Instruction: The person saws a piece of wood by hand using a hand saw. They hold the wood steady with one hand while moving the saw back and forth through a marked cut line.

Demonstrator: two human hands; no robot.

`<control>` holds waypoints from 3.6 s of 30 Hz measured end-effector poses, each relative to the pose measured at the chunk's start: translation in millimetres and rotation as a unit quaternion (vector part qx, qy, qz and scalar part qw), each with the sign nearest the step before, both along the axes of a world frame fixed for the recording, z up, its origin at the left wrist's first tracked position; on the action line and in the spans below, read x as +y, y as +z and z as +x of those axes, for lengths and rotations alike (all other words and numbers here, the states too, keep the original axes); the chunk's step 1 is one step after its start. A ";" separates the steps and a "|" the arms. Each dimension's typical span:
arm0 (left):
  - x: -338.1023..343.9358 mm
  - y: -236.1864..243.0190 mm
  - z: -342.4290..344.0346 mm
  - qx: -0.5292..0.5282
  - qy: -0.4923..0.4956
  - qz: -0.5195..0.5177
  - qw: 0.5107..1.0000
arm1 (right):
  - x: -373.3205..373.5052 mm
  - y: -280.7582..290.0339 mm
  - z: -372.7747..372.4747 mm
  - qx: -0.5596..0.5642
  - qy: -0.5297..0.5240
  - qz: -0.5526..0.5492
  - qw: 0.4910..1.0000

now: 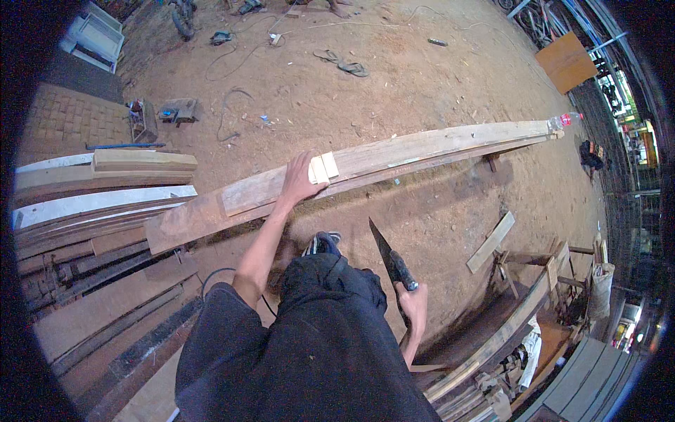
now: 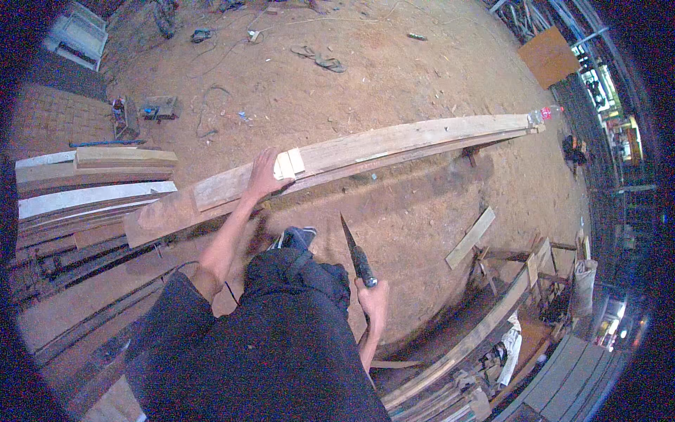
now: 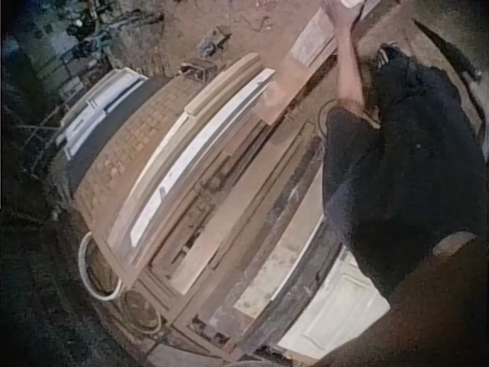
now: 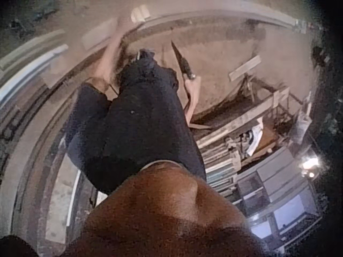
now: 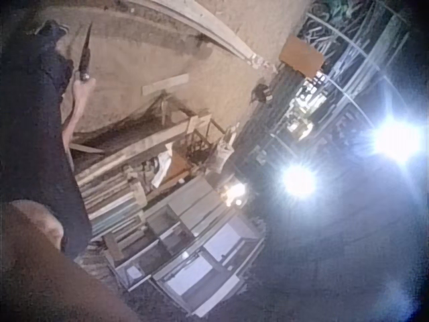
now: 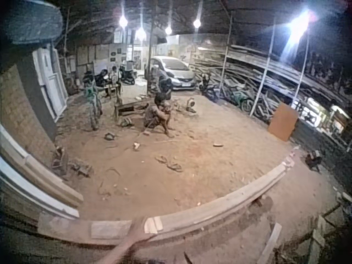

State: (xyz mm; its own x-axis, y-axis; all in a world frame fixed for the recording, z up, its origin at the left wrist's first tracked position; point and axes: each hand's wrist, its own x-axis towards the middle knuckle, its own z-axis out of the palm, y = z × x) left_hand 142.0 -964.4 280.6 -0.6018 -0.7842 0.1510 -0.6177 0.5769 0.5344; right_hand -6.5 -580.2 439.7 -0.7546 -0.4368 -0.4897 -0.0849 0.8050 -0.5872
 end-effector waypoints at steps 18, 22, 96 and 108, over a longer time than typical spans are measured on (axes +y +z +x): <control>-13.5 29.5 -6.9 0.089 0.028 0.009 0.996 | 15.8 -21.8 -1.2 0.009 -0.004 -0.027 1.000; -11.7 22.0 44.7 0.043 0.034 0.030 0.998 | 16.3 -31.6 -5.1 0.002 -0.007 -0.026 1.000; 138.6 -168.9 -349.4 -0.081 -0.602 0.210 0.766 | 9.9 -177.7 110.2 0.163 -0.526 -0.277 0.787; 347.2 -188.3 -307.9 -0.145 -0.806 0.262 0.511 | 21.0 -168.2 176.4 0.208 -0.760 -0.292 0.542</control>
